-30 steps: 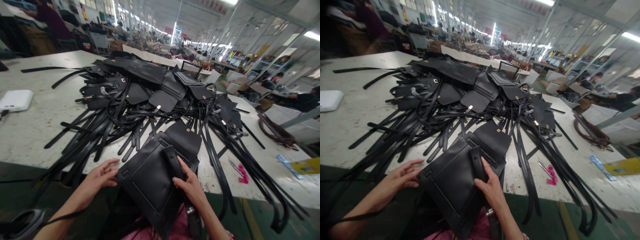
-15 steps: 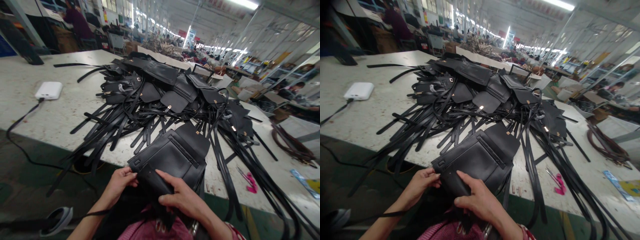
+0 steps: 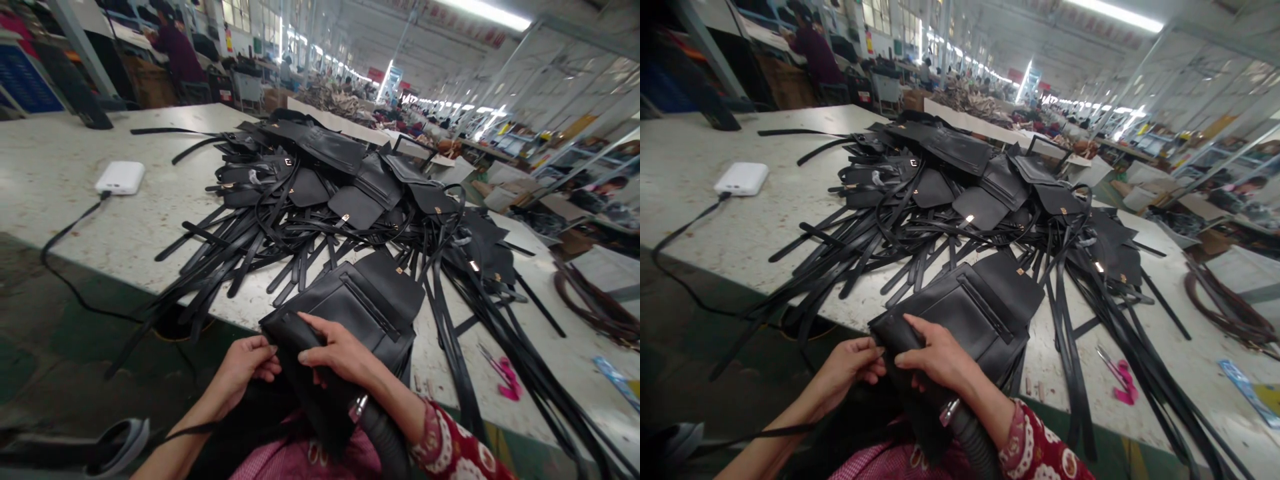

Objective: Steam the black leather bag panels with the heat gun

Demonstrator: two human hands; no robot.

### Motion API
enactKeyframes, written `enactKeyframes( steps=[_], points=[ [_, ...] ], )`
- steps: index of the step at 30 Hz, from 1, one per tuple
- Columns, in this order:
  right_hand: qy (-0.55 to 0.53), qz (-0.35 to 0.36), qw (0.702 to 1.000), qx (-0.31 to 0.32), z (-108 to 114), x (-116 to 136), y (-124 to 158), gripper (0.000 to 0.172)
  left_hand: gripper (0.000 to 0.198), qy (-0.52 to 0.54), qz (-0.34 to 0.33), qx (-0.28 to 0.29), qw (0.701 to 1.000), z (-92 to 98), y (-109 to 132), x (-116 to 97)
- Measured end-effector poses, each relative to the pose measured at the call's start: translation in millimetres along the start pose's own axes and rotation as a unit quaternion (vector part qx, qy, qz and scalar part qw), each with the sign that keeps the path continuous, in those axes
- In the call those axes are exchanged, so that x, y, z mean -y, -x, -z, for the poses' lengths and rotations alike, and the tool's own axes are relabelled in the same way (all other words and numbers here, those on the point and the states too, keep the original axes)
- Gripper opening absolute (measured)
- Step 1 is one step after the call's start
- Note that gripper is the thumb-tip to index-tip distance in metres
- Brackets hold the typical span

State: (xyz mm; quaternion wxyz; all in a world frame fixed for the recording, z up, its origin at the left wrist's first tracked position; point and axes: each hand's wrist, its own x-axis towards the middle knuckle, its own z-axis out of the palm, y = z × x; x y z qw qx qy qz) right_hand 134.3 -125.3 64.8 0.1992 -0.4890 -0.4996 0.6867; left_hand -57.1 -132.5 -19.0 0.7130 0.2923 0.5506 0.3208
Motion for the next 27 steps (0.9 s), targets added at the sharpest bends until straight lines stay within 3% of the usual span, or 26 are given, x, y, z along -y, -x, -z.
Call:
enactKeyframes(
  steps=[4, 7, 11, 15, 18, 21, 24, 27],
  points=[
    [0.043, 0.062, 0.996, -0.046, -6.5, 8.5, -12.6, 0.064, 0.022, 0.046, 0.013, -0.019, 0.999, -2.2, 2.2, 4.8],
    [0.051, 0.095, 0.990, -0.085, -3.4, 14.8, -4.1, 0.064, 0.023, 0.060, 0.012, -0.020, 0.998, -1.8, 2.2, 7.9],
    [0.135, 0.061, 0.989, -0.006, 0.4, 19.8, 15.2, 0.062, 0.021, 0.068, 0.016, 0.006, 0.998, 4.0, -1.6, 12.3],
    [0.212, 0.054, 0.974, 0.060, -10.3, 23.2, 3.7, 0.046, 0.023, 0.073, 0.028, 0.037, 0.996, 11.5, -4.8, 13.6],
    [0.214, 0.064, 0.973, 0.058, -21.1, 29.0, -20.9, 0.045, 0.023, 0.066, 0.027, 0.037, 0.997, 13.4, -4.3, 11.7],
    [0.179, 0.083, 0.980, 0.008, -22.6, 35.4, -35.2, 0.057, 0.021, 0.066, 0.027, 0.041, 0.997, 14.2, -3.0, 9.6],
    [0.130, 0.084, 0.987, -0.041, -10.4, 36.4, -27.4, 0.064, 0.019, 0.060, 0.030, 0.081, 0.994, 16.5, -2.3, 7.5],
    [0.103, 0.066, 0.992, -0.040, 6.2, 28.6, -4.8, 0.062, 0.022, 0.032, 0.032, 0.162, 0.986, 17.9, -2.8, 4.1]
  ],
)
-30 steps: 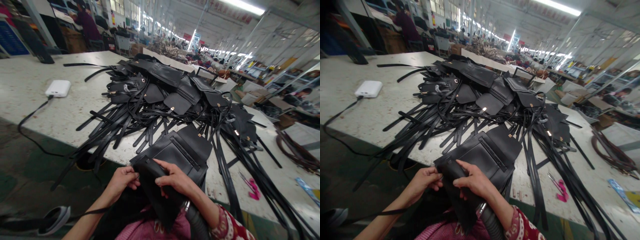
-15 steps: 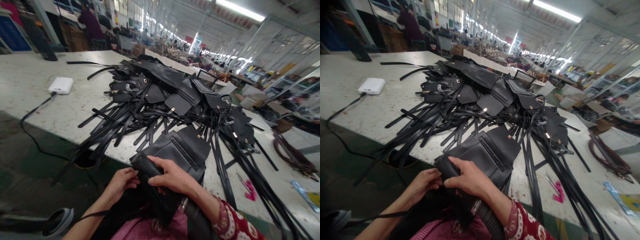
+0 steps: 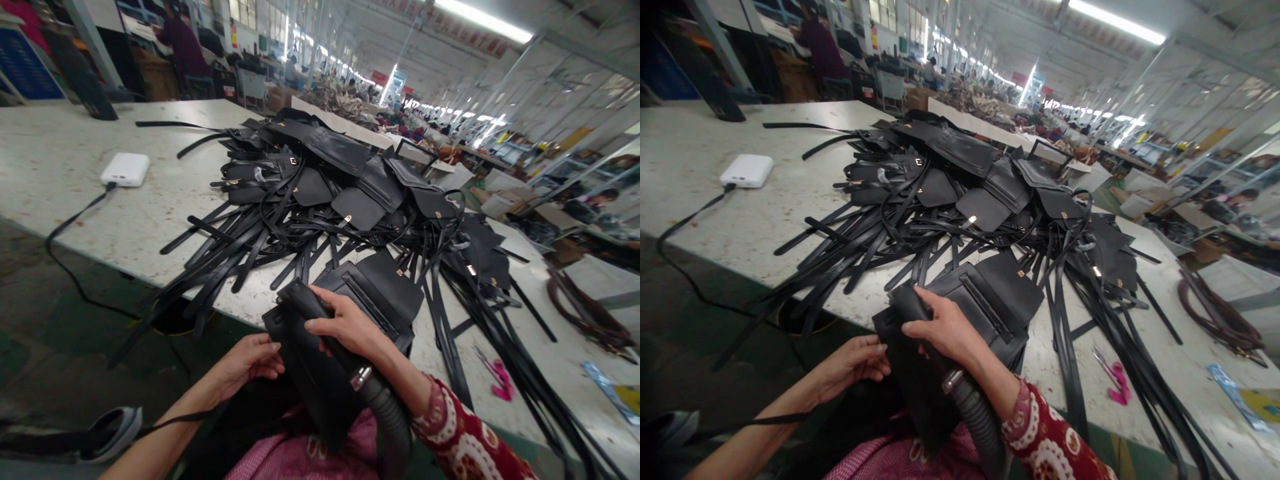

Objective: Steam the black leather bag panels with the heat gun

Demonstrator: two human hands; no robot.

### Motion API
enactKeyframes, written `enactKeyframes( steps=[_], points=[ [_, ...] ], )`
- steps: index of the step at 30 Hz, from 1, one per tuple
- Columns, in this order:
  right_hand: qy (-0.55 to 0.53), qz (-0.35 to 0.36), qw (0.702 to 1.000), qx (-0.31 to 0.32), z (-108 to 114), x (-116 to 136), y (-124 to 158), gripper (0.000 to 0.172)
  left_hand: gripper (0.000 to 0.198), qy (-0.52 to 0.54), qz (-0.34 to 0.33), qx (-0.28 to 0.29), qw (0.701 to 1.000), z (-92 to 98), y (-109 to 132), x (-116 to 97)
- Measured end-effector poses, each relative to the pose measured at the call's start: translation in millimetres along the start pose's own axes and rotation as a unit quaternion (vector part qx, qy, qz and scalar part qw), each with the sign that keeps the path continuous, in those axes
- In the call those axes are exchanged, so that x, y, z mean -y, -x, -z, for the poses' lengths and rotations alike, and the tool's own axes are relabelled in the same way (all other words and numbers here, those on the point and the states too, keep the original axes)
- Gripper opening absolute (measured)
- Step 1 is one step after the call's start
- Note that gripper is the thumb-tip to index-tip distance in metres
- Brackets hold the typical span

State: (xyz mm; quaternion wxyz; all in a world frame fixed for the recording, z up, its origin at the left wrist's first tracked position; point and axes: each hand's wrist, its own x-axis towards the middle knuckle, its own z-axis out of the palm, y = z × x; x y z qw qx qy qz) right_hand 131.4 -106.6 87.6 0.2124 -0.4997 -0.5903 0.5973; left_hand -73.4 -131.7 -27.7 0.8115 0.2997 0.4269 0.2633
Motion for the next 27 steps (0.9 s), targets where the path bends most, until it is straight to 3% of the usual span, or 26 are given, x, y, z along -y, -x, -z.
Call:
enactKeyframes(
  steps=[2, 6, 14, 18, 21, 25, 27],
  points=[
    [-0.004, -0.022, 1.000, 0.013, 6.4, -8.6, 14.9, 0.062, 0.026, -0.029, 0.013, 0.030, 0.999, -0.6, -2.2, -2.3],
    [0.001, -0.058, 0.998, 0.028, 6.3, -22.8, 27.1, 0.066, 0.029, -0.069, 0.041, 0.031, 0.996, -2.3, -11.0, -4.4],
    [0.047, -0.038, 0.998, 0.019, -5.8, -14.1, -11.4, 0.066, 0.036, -0.078, 0.053, 0.036, 0.995, -2.9, -15.1, -4.6],
    [0.035, 0.030, 0.998, -0.052, -8.0, -13.2, -22.4, 0.066, 0.032, -0.061, 0.073, 0.064, 0.993, -17.2, -12.9, 4.0],
    [-0.022, 0.042, 0.994, -0.095, 4.6, -14.0, -5.8, 0.064, 0.032, -0.042, 0.059, 0.054, 0.996, -24.7, -15.9, 1.7],
    [-0.086, 0.001, 0.989, -0.124, 28.0, -23.9, 38.2, 0.067, 0.028, 0.017, -0.020, -0.048, 0.998, -25.6, -16.6, -14.3],
    [-0.108, -0.016, 0.984, -0.141, 32.6, -34.5, 59.2, 0.069, 0.029, 0.001, 0.006, -0.034, 0.999, -26.7, -10.2, -15.2]
  ],
)
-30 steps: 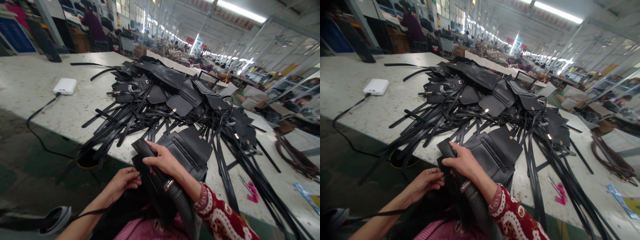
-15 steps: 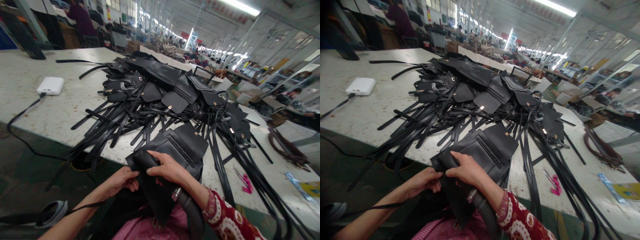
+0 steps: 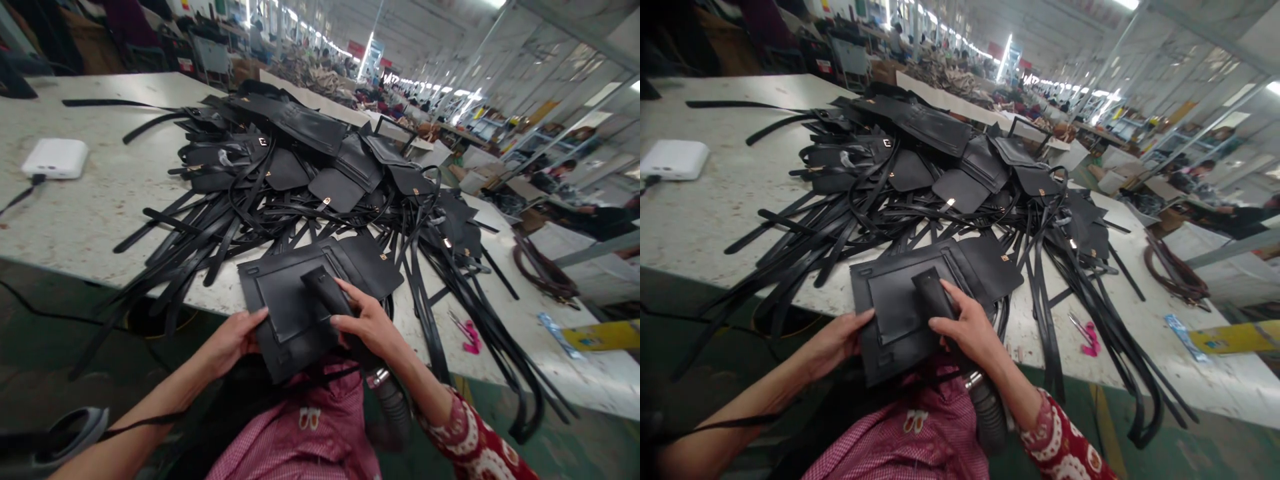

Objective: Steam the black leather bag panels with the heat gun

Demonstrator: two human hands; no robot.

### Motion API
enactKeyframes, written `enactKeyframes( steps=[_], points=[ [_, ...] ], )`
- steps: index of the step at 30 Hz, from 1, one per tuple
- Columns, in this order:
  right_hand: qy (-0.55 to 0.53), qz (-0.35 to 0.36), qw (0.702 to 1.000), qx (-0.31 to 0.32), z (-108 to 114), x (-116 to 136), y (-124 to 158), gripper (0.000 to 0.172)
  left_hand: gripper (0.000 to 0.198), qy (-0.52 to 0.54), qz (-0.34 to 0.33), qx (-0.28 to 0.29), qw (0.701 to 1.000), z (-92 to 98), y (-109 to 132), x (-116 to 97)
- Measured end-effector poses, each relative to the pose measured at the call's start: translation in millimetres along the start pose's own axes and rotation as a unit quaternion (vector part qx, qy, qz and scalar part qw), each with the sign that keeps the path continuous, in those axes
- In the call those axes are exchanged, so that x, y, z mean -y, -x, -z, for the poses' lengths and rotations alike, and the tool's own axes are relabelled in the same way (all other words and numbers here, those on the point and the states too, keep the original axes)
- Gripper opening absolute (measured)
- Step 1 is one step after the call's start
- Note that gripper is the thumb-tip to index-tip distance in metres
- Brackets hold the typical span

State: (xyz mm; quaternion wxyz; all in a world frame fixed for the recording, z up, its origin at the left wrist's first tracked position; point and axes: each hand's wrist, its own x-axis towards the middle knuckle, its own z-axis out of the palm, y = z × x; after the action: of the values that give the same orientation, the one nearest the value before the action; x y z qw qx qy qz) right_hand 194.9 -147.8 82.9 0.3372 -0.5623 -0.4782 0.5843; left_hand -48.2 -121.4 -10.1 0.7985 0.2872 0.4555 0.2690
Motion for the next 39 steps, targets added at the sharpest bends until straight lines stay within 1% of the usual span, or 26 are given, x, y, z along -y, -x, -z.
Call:
enactKeyframes(
  steps=[2, 4, 6, 8, 11, 13, 15, 18, 21, 25, 28, 30, 32, 36, 37, 39],
  points=[
    [-0.019, -0.013, 1.000, -0.016, 5.6, -11.6, 15.6, 0.071, 0.029, -0.039, 0.048, 0.054, 0.997, -1.5, 9.3, 7.5],
    [-0.032, -0.018, 0.999, -0.025, 6.0, -21.2, 29.0, 0.070, 0.027, -0.050, 0.069, 0.084, 0.993, -2.9, 17.4, 19.3],
    [-0.044, -0.021, 0.998, -0.026, 3.7, -26.1, 41.9, 0.068, 0.024, -0.039, 0.063, 0.084, 0.994, -3.6, 21.8, 29.5],
    [-0.046, -0.034, 0.998, -0.011, 1.0, -26.9, 55.3, 0.068, 0.024, -0.026, 0.054, 0.076, 0.995, -4.3, 22.9, 35.7],
    [-0.037, -0.076, 0.995, 0.044, -2.8, -25.3, 74.3, 0.068, 0.027, -0.013, 0.058, 0.080, 0.995, -8.0, 22.7, 40.3],
    [-0.020, -0.099, 0.992, 0.077, -5.9, -25.4, 83.8, 0.068, 0.023, -0.013, 0.063, 0.084, 0.994, -11.9, 22.7, 43.3],
    [-0.006, -0.107, 0.990, 0.095, -10.0, -27.0, 89.2, 0.067, 0.020, -0.021, 0.053, 0.083, 0.995, -15.8, 22.7, 46.3],
    [-0.006, -0.109, 0.988, 0.110, -16.9, -31.1, 90.6, 0.067, 0.016, -0.053, 0.009, 0.067, 0.996, -19.2, 21.9, 48.1],
    [-0.008, -0.105, 0.989, 0.104, -22.5, -35.6, 87.1, 0.069, 0.013, -0.088, -0.027, 0.054, 0.994, -20.0, 20.8, 46.8],
    [-0.009, -0.080, 0.992, 0.098, -29.2, -37.7, 75.9, 0.067, 0.013, -0.087, -0.026, 0.048, 0.995, -23.5, 20.7, 49.7],
    [0.003, -0.060, 0.993, 0.104, -37.1, -35.8, 62.0, 0.067, 0.011, -0.076, -0.014, 0.054, 0.996, -28.1, 21.3, 55.9],
    [0.016, -0.055, 0.993, 0.100, -43.3, -34.4, 51.8, 0.068, 0.012, -0.063, -0.003, 0.045, 0.997, -29.8, 22.0, 57.3],
    [0.034, -0.039, 0.996, 0.076, -48.3, -33.5, 43.5, 0.070, 0.016, -0.051, 0.005, 0.042, 0.998, -29.5, 22.6, 53.8],
    [0.034, -0.021, 0.999, 0.025, -48.9, -30.8, 40.7, 0.073, 0.027, -0.012, 0.015, 0.071, 0.997, -26.0, 21.8, 34.7],
    [0.031, -0.022, 0.999, 0.021, -46.9, -30.1, 43.3, 0.073, 0.029, 0.001, 0.020, 0.066, 0.998, -25.2, 20.7, 29.3],
    [0.030, -0.021, 0.999, 0.019, -41.5, -29.5, 51.2, 0.072, 0.031, 0.026, 0.034, 0.034, 0.998, -24.3, 17.4, 20.8]
  ],
)
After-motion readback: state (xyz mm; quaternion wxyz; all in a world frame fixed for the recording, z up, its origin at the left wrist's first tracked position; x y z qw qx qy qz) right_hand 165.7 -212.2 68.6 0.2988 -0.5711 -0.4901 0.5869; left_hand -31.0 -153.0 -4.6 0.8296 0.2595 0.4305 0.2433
